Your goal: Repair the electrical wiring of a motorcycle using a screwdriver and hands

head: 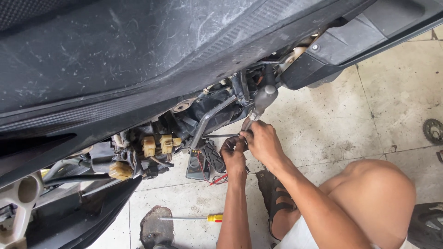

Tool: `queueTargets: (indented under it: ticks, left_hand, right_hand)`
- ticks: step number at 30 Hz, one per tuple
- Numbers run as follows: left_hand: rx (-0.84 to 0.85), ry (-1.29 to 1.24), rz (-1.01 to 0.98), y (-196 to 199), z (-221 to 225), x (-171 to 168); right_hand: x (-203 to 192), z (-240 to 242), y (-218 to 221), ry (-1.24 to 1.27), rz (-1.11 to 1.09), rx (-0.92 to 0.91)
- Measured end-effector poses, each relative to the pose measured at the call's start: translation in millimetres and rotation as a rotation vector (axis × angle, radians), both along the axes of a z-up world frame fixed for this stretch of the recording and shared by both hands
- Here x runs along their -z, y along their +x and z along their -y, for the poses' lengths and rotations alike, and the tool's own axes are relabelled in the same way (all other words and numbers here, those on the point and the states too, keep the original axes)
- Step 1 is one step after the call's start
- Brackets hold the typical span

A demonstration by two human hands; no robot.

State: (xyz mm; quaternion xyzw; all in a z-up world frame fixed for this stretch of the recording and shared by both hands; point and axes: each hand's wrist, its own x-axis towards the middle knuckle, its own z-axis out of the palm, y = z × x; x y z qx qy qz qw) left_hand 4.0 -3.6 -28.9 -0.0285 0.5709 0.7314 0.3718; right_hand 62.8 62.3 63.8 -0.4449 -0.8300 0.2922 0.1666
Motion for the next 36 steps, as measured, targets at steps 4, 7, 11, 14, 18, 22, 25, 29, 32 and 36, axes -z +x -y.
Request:
queueTargets:
  ticks: [4, 7, 11, 14, 18, 22, 25, 29, 32, 36]
  left_hand:
    - [0.039, 0.032, 0.019, -0.7, -0.9, -14.8]
    - [0.015, 0.028, 0.054, 3.7, 3.0, -7.9]
    - [-0.024, 0.096, 0.005, 10.8, 11.8, -36.8]
    - [-0.016, 0.164, -0.076, 17.0, 20.6, -60.4]
    - [-0.034, 0.402, -0.052, 13.6, 39.1, -105.0]
    - [0.054, 0.574, -0.152, -12.2, 70.4, -121.7]
    - [0.052, 0.405, -0.253, -28.7, 87.1, -134.3]
    - [-0.139, 0.296, -0.243, -42.9, 98.0, -137.4]
    - [-0.164, 0.266, -0.265, -49.7, 107.9, -150.9]
    - [-0.168, 0.261, -0.314, -51.2, 115.2, -163.5]
  right_hand:
    - [-10.5, 0.6, -3.0, 0.122, 0.042, 0.045]
    - [-4.3, 13.8, 6.8, 0.134, -0.049, 0.136]
    - [59.7, 25.1, 36.9, 0.034, -0.061, 0.259]
    - [100.7, 48.4, 47.2, -0.225, 0.098, 0.269]
    - [151.1, 75.5, 62.6, -0.574, 0.176, 0.225]
    - [208.7, 76.8, 81.2, -0.878, 0.179, 0.226]
    - [185.9, 58.4, 70.8, -0.291, 0.481, 0.030]
    - [24.4, 63.1, 31.0, -0.106, -0.287, 0.477]
    - [-46.0, 74.2, 21.8, -0.045, -0.624, 0.237]
    - [-124.2, 92.3, -3.7, -0.060, -0.614, -0.314]
